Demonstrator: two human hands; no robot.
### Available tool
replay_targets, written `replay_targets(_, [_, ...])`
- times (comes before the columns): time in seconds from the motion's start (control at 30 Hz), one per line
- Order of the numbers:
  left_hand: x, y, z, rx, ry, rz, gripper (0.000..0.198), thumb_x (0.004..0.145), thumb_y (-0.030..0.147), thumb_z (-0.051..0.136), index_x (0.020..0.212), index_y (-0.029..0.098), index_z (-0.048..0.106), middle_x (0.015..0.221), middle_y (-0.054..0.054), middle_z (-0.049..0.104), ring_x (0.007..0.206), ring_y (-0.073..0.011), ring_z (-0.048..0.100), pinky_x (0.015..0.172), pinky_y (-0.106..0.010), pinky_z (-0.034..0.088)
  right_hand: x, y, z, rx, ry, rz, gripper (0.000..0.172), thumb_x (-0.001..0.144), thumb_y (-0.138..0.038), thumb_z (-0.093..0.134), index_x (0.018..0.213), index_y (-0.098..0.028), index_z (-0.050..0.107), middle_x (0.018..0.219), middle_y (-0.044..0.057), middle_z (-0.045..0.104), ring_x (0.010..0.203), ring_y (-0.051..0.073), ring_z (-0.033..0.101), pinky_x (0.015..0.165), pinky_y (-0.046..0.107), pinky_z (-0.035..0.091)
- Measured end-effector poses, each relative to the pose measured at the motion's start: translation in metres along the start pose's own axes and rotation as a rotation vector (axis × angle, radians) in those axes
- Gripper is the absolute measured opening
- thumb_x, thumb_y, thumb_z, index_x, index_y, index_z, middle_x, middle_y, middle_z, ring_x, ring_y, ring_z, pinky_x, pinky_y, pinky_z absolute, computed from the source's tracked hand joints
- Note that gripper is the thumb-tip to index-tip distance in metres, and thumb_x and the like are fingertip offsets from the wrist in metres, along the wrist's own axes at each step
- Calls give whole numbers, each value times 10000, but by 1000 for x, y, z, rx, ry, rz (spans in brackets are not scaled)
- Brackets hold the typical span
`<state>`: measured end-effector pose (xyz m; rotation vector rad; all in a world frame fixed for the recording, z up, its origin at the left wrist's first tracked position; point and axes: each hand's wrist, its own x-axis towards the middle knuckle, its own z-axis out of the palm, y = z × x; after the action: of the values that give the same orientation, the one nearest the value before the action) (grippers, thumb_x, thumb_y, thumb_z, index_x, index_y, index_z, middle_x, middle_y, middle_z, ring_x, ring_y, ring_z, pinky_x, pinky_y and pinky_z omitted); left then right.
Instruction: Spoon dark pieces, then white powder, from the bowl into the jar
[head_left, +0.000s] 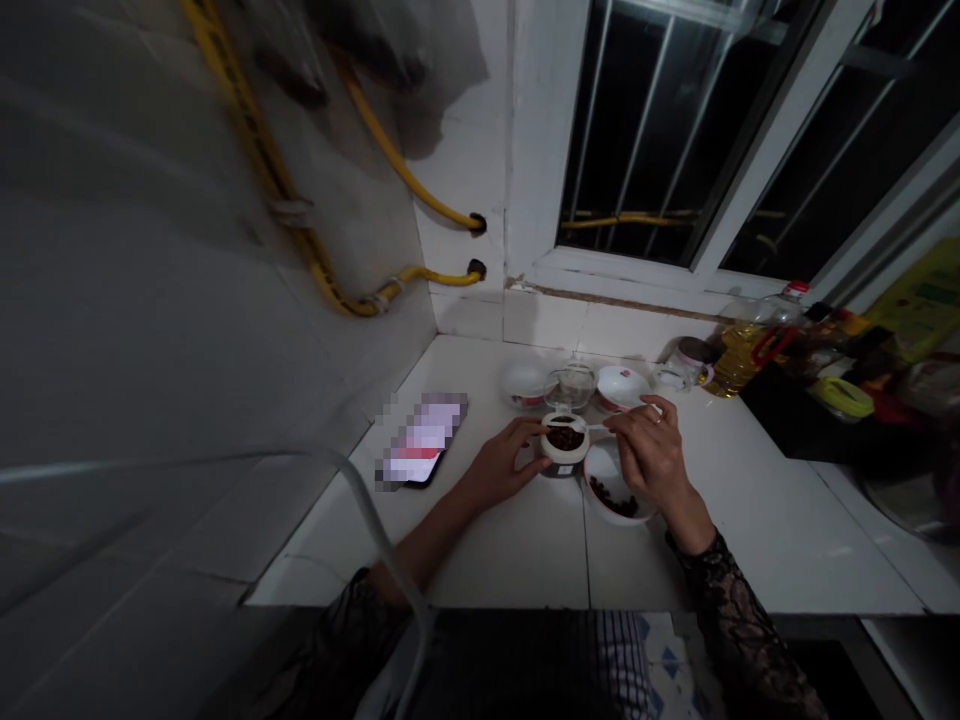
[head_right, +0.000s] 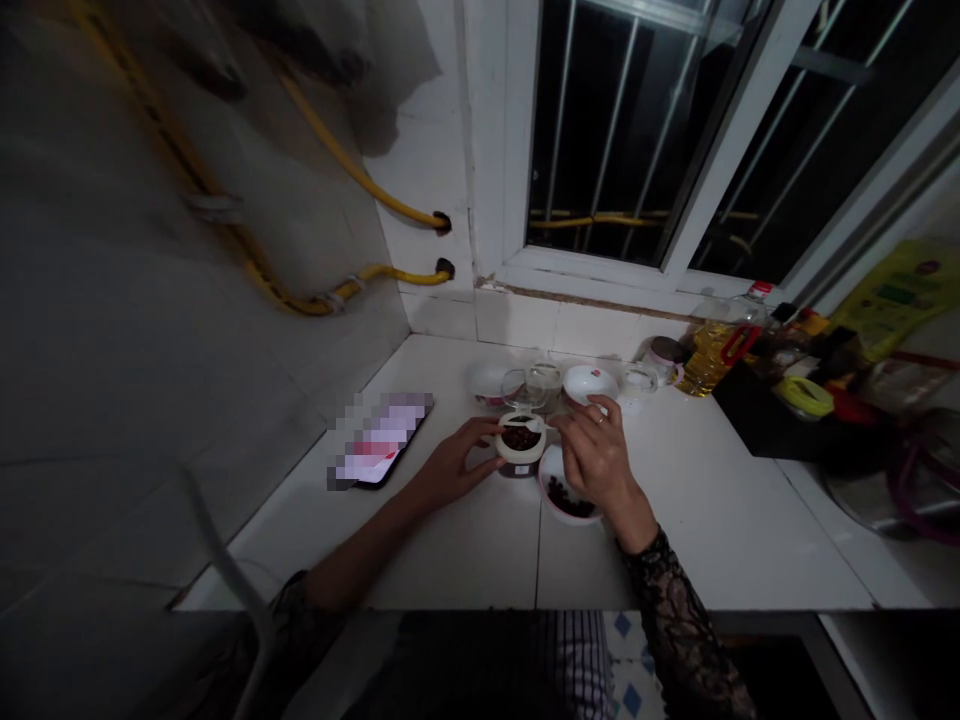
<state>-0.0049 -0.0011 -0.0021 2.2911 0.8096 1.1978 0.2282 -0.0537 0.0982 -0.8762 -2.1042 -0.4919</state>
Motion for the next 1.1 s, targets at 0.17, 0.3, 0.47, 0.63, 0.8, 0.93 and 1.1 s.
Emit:
replay_targets(0.17, [0, 0, -1, 9, 4, 6, 343, 899, 331, 602, 1216, 235, 513, 1248, -107, 579, 1099, -223, 625, 839, -368, 582, -10, 7, -8, 12, 68, 153, 212, 872, -108, 467, 917, -232, 633, 727, 7, 680, 682, 179, 603, 912, 439, 417])
replay_targets(0.3, [0, 1, -1, 9, 3, -6, 348, 896, 331, 608, 1218, 239, 514, 1258, -113, 576, 1113, -231, 620, 849, -378, 577, -33, 21, -12, 26, 35, 315, 194, 878, -168, 475, 882, -247, 653, 675, 2, 677, 652, 193, 593, 919, 456, 414])
replay_targets(0.47, [0, 1, -1, 3, 4, -7, 333, 895, 317, 606, 1208, 238, 524, 1254, -109, 584, 1081, -222, 636, 841, -370, 579, -63, 36, -12, 14, -132, 387, 195, 856, -176, 486, 869, -230, 673, 725, 18, 708, 645, 188, 588, 933, 470, 393])
replay_targets(0.63, [0, 1, -1, 2, 7, -11, 342, 892, 315, 611, 1212, 230, 522, 1263, -121, 579, 1130, -235, 618, 836, -365, 583, -68, 26, -7, 177, -254, 455, 203, 867, -184, 473, 851, -227, 670, 656, 11, 676, 651, 191, 572, 926, 457, 401])
replay_targets(0.8, [0, 3, -2, -7, 7, -19, 334, 895, 301, 601, 1214, 237, 524, 1269, -114, 581, 1110, -224, 631, 831, -363, 586, -63, 12, -3, 375, -218, 674, 208, 848, -254, 494, 755, -236, 679, 574, 10, 633, 738, 221, 590, 849, 403, 439])
replay_targets(0.93, [0, 4, -1, 2, 8, -24, 338, 888, 306, 610, 1210, 239, 529, 1268, -110, 583, 1094, -226, 640, 833, -368, 589, -63, 12, -1, 520, -139, 904, 182, 775, -335, 560, 707, -224, 687, 538, 9, 618, 683, 213, 586, 727, 342, 451])
replay_targets(1.1, [-1, 2, -1, -9, -2, -22, 341, 893, 311, 604, 1215, 235, 521, 1273, -118, 572, 1103, -229, 632, 821, -368, 590, -60, 14, -3, 707, -38, 1123, 192, 698, -385, 603, 667, -205, 663, 501, -18, 572, 530, 157, 514, 591, 288, 411])
